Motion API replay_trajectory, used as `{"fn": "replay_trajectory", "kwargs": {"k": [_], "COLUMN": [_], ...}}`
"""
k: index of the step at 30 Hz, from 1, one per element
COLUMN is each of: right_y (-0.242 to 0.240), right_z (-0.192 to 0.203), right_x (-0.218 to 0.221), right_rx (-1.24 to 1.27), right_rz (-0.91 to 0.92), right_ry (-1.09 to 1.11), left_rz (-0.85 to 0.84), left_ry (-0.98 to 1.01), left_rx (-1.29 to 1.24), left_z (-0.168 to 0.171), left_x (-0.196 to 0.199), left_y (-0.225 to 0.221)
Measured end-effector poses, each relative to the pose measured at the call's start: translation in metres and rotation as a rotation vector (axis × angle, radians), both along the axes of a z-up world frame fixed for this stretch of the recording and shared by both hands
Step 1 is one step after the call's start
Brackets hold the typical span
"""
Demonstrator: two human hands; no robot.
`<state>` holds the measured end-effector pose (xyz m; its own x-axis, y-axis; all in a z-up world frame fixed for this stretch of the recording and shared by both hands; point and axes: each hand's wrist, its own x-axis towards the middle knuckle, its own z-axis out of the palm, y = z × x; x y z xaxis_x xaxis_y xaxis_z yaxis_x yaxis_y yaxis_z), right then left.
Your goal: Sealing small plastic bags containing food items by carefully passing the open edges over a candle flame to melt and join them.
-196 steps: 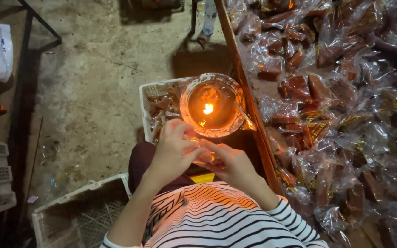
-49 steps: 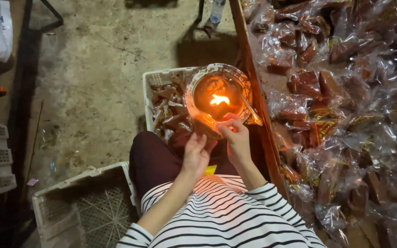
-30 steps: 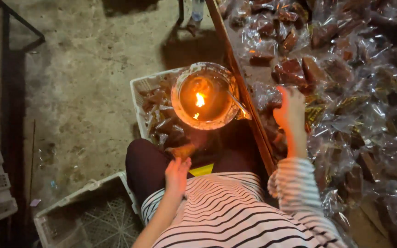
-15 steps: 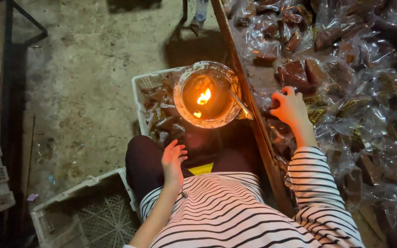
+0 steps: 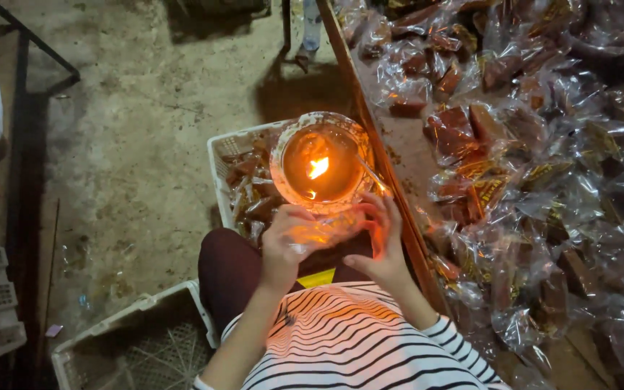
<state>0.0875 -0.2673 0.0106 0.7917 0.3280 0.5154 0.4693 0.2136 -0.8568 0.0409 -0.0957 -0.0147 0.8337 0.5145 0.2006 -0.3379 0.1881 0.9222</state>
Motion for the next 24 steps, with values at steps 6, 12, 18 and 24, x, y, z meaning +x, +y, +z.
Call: {"fn": "replay_trajectory", "kwargs": {"k": [6,12,18,24], "right_y": [-0.009,-0.022,-0.002,0.013], "right_z": [0.006,0.023,0.086,0.013], "right_x": [0.003,0.025,0.037,0.045], "right_rx": [-0.354,0.177,-0.389,-0.819], "right_rz": [0.202,0.644,0.931,0.268], "right_ry": [0.146,0.349,-0.101,-0.172], "left_rz": [-0.249,0.186,0.348,0.237], "left_ry": [0.145,-0.118,0.075,0.067], "left_rx": [0.375,-0.273,-0.358,-0.390], "left_z": [0.016,0.020,-0.017,-0.025], "left_x": [-0.015,-0.032,-0.055,-0.036], "left_y": [0.008,0.045,0.074,0.046]}}
